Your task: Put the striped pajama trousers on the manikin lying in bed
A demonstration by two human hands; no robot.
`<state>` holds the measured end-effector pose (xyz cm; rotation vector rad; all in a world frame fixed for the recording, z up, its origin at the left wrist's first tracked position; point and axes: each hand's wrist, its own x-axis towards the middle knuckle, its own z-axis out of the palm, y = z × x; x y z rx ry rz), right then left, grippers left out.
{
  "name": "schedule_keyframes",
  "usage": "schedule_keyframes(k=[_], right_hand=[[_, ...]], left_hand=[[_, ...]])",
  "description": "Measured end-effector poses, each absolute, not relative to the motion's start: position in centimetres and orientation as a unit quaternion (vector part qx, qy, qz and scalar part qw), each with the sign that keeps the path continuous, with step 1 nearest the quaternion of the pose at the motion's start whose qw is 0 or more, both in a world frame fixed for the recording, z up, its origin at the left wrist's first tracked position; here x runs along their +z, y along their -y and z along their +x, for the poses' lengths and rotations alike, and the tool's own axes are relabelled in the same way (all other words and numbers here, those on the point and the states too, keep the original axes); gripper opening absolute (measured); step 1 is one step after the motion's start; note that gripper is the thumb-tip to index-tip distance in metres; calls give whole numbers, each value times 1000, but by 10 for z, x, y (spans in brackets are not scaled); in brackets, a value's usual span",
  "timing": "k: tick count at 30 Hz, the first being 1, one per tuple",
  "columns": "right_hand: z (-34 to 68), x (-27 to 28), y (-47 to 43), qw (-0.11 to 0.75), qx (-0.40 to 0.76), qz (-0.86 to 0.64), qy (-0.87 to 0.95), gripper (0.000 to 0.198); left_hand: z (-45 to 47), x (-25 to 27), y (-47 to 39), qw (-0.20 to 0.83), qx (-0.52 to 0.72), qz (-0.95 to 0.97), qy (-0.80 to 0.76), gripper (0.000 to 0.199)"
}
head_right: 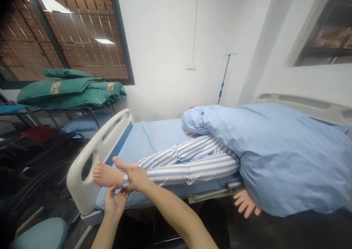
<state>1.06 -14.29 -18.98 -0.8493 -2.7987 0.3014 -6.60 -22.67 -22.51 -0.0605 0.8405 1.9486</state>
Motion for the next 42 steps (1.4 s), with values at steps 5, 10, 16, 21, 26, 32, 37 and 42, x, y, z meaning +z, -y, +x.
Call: schedule_keyframes(k=[5,10,16,21,26,32,37,42], right_hand=[[35,-113,128,138,102,-286,943,61],[81,-18,103,247,117,-272,923,60],[159,79,54,390,72,-265,879,52],[202,101,20,438,37,-260,860,45],[180,86,34,423,39,-262,867,46],[100,30,66,311,44,-320,894,56],[27,-68,83,212,29,-343,915,44],[-20,-188,101,118,37,-345,930,41]], left_hand=[[-36,-142,233,457,835,106,-287,14],[8,-47,219,449,821,278,-217,23],[63,47,180,446,762,437,-174,47],[91,79,166,438,734,491,-168,64],[74,67,170,423,738,486,-199,62],[11,6,171,439,775,390,-232,40],[-54,-95,170,487,816,193,-242,21],[-103,-226,176,546,782,-34,-299,31]])
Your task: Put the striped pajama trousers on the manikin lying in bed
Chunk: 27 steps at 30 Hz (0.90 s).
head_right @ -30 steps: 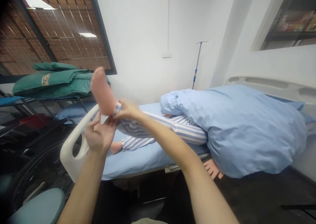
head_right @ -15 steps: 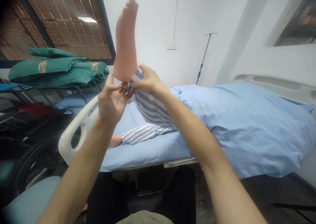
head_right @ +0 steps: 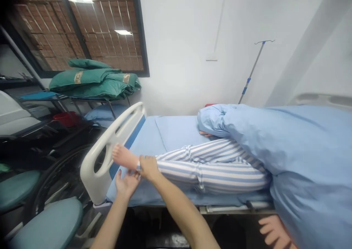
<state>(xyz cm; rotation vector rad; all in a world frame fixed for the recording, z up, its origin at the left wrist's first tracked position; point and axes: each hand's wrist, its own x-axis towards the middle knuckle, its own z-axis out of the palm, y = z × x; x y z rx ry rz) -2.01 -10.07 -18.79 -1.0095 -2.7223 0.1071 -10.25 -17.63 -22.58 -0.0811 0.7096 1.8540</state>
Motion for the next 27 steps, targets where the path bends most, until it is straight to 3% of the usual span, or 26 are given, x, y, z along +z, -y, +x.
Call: schedule_keyframes(k=[6,14,21,27], right_hand=[[-33,-284,109,83,50,-346,933,40],[-35,-292,111,81,60,-357,929,34],[-24,-255,115,43,66,-330,941,46],[8,-144,106,110,59,-306,944,50]], left_hand=[[-111,-331,180,537,761,-179,-317,32],[-107,-354,176,514,770,-180,-332,19],[-102,-320,181,509,761,-192,-353,25],[-83,-211,192,486,831,-11,-271,26]])
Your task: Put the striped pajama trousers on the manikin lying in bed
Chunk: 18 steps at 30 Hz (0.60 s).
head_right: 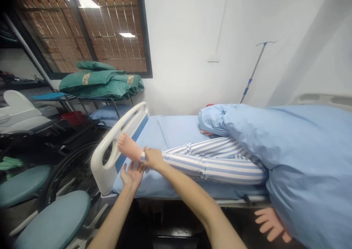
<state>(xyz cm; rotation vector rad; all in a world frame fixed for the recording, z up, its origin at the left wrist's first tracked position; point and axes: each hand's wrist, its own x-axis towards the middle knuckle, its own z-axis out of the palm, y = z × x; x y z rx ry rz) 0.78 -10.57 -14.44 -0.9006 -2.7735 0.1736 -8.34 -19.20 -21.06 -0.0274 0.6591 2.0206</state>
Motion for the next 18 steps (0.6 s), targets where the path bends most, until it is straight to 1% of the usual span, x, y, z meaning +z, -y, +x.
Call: schedule_keyframes(k=[2,4,5,10,12,14,16,18], right_hand=[[28,-97,96,148,68,-289,943,53],[54,-47,84,208,72,-286,932,60],[70,-22,79,241,77,-275,928,60],[164,87,61,382,121,-229,887,51],[201,117,60,421,157,-221,865,48],[233,138,61,444,187,-233,845,39],[257,152,62,451,211,-257,829,32],[271,160,61,444,226,-280,821,31]], left_hand=[[-68,-160,190,486,833,104,-244,33],[-46,-108,184,481,825,205,-214,41],[-33,-83,180,479,818,247,-202,44],[42,30,155,482,769,399,-131,47],[73,64,147,497,745,433,-105,46],[100,89,141,512,725,453,-85,44],[119,106,137,515,715,468,-74,41],[131,115,135,508,713,478,-69,38]])
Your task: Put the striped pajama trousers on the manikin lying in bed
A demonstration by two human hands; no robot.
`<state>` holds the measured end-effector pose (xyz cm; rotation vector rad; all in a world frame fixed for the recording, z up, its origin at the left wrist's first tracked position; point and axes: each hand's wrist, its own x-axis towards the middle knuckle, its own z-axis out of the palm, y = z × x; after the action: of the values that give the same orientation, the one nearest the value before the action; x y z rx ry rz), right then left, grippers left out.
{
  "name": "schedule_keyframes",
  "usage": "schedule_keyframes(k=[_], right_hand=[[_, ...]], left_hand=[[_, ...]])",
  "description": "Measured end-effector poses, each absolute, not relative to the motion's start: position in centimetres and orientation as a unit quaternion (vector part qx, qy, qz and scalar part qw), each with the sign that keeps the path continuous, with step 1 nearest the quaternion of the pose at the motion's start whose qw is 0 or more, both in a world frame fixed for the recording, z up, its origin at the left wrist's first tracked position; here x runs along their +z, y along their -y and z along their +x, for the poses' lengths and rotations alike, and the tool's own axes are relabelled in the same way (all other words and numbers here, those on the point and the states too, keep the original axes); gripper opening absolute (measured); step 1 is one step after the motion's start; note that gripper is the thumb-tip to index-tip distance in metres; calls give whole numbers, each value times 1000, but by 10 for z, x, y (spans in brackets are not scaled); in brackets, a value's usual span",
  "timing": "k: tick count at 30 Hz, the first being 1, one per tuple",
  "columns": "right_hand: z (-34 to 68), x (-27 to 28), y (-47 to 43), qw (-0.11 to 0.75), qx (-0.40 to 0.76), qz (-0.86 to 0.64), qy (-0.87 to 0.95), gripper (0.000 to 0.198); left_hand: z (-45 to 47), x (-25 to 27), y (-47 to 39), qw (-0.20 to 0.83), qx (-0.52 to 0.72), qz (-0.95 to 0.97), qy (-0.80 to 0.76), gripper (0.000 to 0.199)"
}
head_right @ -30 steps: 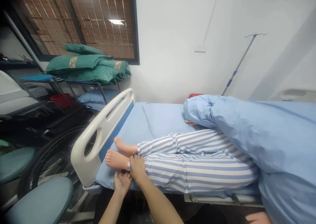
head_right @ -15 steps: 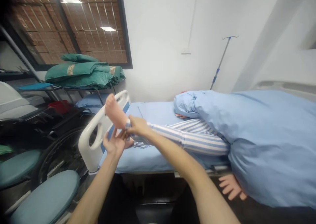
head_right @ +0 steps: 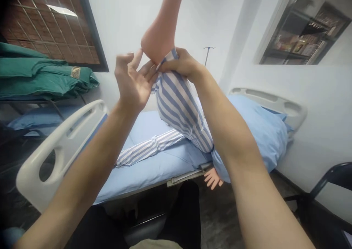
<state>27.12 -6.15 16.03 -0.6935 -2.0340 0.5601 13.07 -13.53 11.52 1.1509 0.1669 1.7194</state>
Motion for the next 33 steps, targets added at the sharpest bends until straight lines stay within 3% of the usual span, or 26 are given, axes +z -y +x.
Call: schedule_keyframes(k=[6,11,17,24,29,33], right_hand=[[247,151,55,412,221,-269,842,32],[168,103,58,400,132,-250,872,47],[56,-14,80,231,38,-367,900,48],[-18,-180,119,60,22,-372,926,39],[-32,-258,123,17,40,-375,926,32],[-35,-283,119,32,30,-371,928,31]], left_hand=[[112,108,141,520,731,435,-76,35],[52,57,153,498,771,373,-132,40],[-39,-63,172,529,814,191,-142,40],[-103,-240,189,539,806,-103,-222,34],[-106,-329,185,519,788,-204,-260,26],[-99,-354,181,489,802,-216,-267,22]])
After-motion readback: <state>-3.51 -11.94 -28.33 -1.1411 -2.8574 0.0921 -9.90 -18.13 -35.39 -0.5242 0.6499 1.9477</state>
